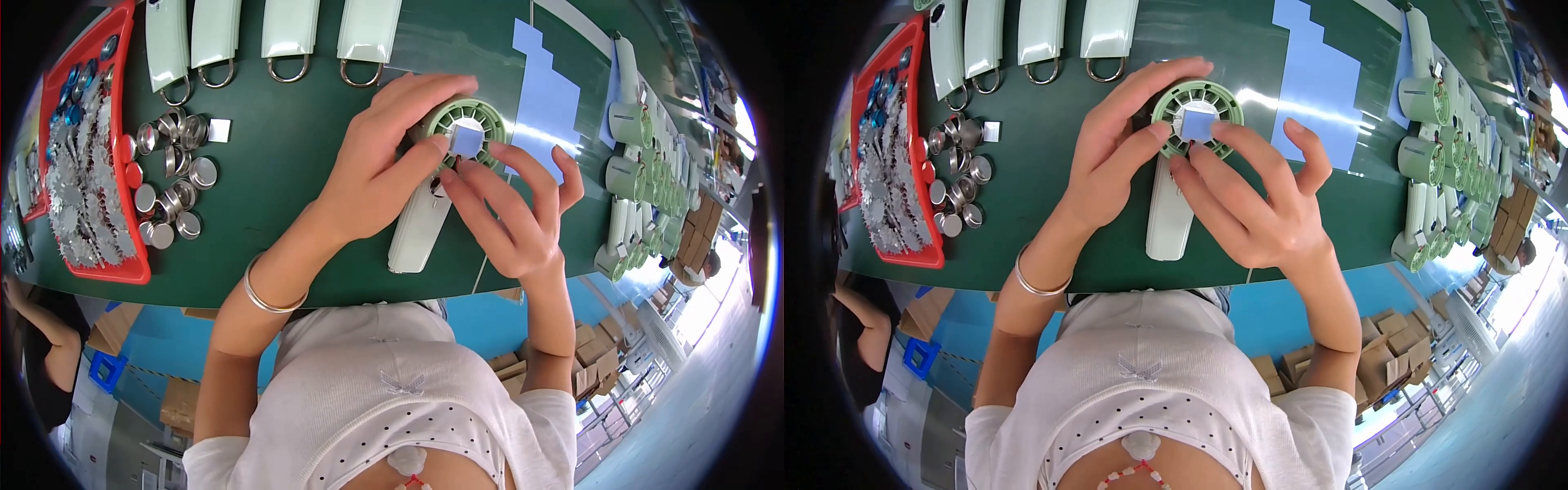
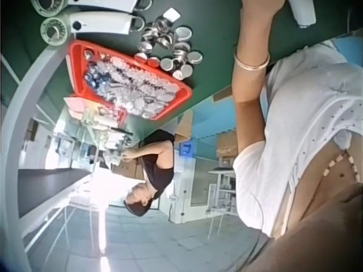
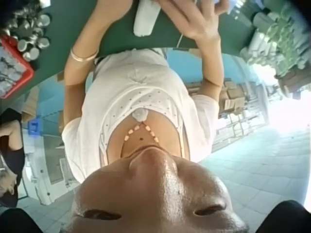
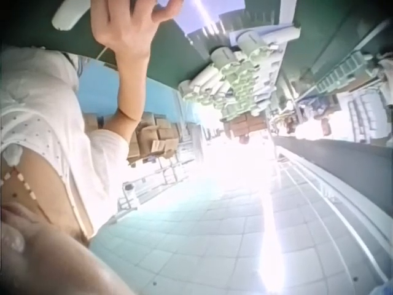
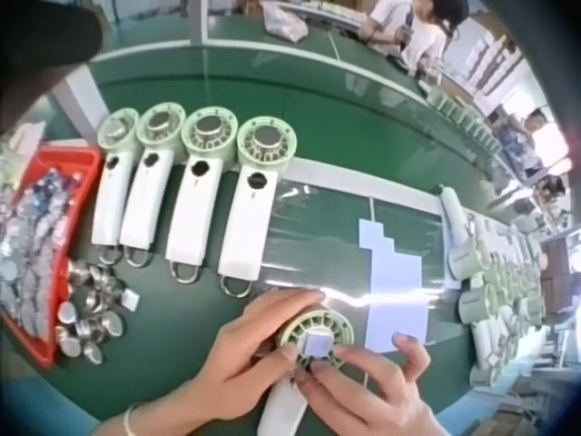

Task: The person assembles portable hand fans by hand on a production line, attaching plastic components, circular covers, and adhesive labels to each fan.

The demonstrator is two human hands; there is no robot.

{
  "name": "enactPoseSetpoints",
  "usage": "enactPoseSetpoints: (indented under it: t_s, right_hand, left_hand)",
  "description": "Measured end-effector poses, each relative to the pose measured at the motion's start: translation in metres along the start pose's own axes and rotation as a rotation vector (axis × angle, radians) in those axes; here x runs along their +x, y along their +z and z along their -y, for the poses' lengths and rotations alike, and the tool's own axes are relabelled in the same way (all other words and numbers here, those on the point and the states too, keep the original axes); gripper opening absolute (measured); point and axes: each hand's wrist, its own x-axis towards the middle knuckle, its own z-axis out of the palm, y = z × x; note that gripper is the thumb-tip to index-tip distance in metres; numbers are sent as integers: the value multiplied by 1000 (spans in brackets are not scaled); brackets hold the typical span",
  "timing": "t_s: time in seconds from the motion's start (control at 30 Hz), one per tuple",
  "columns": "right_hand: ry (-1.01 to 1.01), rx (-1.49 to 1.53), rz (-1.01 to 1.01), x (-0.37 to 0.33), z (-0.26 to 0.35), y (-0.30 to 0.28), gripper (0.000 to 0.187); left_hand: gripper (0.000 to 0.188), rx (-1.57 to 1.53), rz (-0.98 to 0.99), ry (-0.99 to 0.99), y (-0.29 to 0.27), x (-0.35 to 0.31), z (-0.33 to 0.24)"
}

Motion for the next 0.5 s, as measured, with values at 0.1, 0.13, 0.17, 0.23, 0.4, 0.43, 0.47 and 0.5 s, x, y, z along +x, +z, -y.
enactPoseSetpoints:
  t_s: [0.1,0.13,0.17,0.23,0.4,0.43,0.47,0.5]
  right_hand:
    - [11,64,14,1,-1,-2,27]
    - [47,99,23,0,0,-4,26]
    - [47,99,18,0,1,-4,26]
    - [161,185,-10,-2,6,0,26]
    - [343,340,-46,-6,13,-1,29]
    - [371,374,-37,-7,14,-1,30]
    - [374,375,-40,-7,15,-1,30]
    - [381,399,-35,-6,16,-2,30]
  left_hand:
    - [45,-159,-155,-95,9,-6,-9]
    - [43,-94,-203,-11,8,-8,-10]
    - [41,-29,-250,73,7,-10,-12]
    - [38,112,-187,125,1,-16,-13]
    - [30,412,-60,153,-3,-31,-32]
    - [25,412,-77,143,-1,-32,-33]
    - [25,414,-74,143,-2,-32,-31]
    - [24,453,-61,170,-3,-32,-28]
